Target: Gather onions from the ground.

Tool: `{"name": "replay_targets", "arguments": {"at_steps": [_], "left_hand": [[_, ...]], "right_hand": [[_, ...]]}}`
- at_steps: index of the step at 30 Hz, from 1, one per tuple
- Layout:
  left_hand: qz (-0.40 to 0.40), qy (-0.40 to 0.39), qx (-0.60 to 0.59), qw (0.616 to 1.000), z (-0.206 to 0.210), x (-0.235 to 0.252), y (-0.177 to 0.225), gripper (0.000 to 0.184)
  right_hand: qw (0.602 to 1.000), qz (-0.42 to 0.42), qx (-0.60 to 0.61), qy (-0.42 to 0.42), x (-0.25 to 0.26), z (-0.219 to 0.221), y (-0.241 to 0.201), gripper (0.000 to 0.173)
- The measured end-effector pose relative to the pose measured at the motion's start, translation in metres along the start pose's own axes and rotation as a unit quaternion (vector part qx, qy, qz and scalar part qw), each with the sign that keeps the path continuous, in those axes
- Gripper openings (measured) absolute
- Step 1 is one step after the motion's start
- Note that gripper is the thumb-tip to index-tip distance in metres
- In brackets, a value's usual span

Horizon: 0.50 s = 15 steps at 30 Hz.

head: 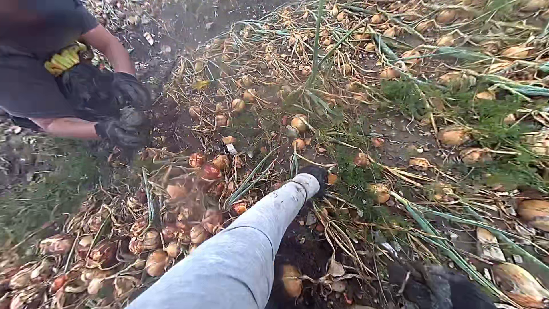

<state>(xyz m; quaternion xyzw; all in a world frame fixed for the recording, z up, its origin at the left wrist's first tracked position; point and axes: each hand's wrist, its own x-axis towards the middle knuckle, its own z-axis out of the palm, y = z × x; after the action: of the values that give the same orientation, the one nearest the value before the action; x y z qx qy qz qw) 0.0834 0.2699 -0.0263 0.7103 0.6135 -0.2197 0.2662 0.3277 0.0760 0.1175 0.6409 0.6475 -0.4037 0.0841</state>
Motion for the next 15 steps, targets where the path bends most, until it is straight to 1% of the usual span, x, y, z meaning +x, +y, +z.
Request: {"name": "replay_targets", "arguments": {"at_steps": [1, 2, 3, 5, 6, 7, 8, 9, 10, 11, 12, 13, 14, 15], "left_hand": [[0.008, -0.016, 0.016, 1.000, -0.004, -0.009, 0.002, 0.066], [0.013, -0.049, 0.038, 0.998, -0.008, -0.021, 0.006, 0.059], [0.008, -0.100, 0.063, 0.993, -0.012, -0.038, 0.010, 0.056], [-0.020, -0.193, 0.077, 0.978, -0.026, -0.065, 0.012, 0.053], [-0.028, -0.218, 0.067, 0.973, -0.037, -0.072, 0.008, 0.054], [-0.031, -0.219, 0.045, 0.974, -0.047, -0.072, -0.003, 0.055], [-0.037, -0.204, 0.003, 0.978, -0.059, -0.068, -0.018, 0.053], [-0.045, -0.175, -0.030, 0.983, -0.072, -0.058, -0.032, 0.051], [-0.071, -0.122, -0.058, 0.988, -0.084, -0.045, -0.042, 0.052], [-0.109, -0.049, -0.090, 0.989, -0.091, -0.029, -0.049, 0.056], [-0.156, 0.017, -0.119, 0.980, -0.094, -0.010, -0.053, 0.060], [-0.202, 0.077, -0.153, 0.964, -0.098, 0.008, -0.051, 0.062], [-0.243, 0.128, -0.192, 0.942, -0.104, 0.021, -0.043, 0.061], [-0.274, 0.160, -0.222, 0.922, -0.110, 0.027, -0.029, 0.057]], "right_hand": [[0.998, 0.046, -0.028, 0.030, 0.033, -0.006, 0.014, 0.043], [0.992, 0.096, -0.057, 0.055, 0.067, -0.012, 0.023, 0.043], [0.985, 0.139, -0.072, 0.073, 0.100, -0.014, 0.031, 0.046], [0.978, 0.177, -0.058, 0.094, 0.154, -0.002, 0.054, 0.049], [0.978, 0.184, -0.053, 0.085, 0.173, 0.011, 0.063, 0.049], [0.981, 0.174, -0.026, 0.084, 0.186, 0.028, 0.069, 0.048], [0.984, 0.163, 0.022, 0.068, 0.190, 0.041, 0.068, 0.047], [0.985, 0.162, 0.043, 0.051, 0.196, 0.051, 0.072, 0.047], [0.984, 0.169, 0.035, 0.033, 0.202, 0.057, 0.078, 0.048], [0.983, 0.183, 0.010, 0.025, 0.207, 0.062, 0.086, 0.048], [0.981, 0.193, 0.001, 0.032, 0.213, 0.070, 0.096, 0.048], [0.979, 0.196, 0.019, 0.052, 0.223, 0.081, 0.106, 0.048], [0.976, 0.206, 0.019, 0.063, 0.230, 0.090, 0.112, 0.050], [0.974, 0.218, 0.006, 0.057, 0.232, 0.093, 0.112, 0.052]]}}
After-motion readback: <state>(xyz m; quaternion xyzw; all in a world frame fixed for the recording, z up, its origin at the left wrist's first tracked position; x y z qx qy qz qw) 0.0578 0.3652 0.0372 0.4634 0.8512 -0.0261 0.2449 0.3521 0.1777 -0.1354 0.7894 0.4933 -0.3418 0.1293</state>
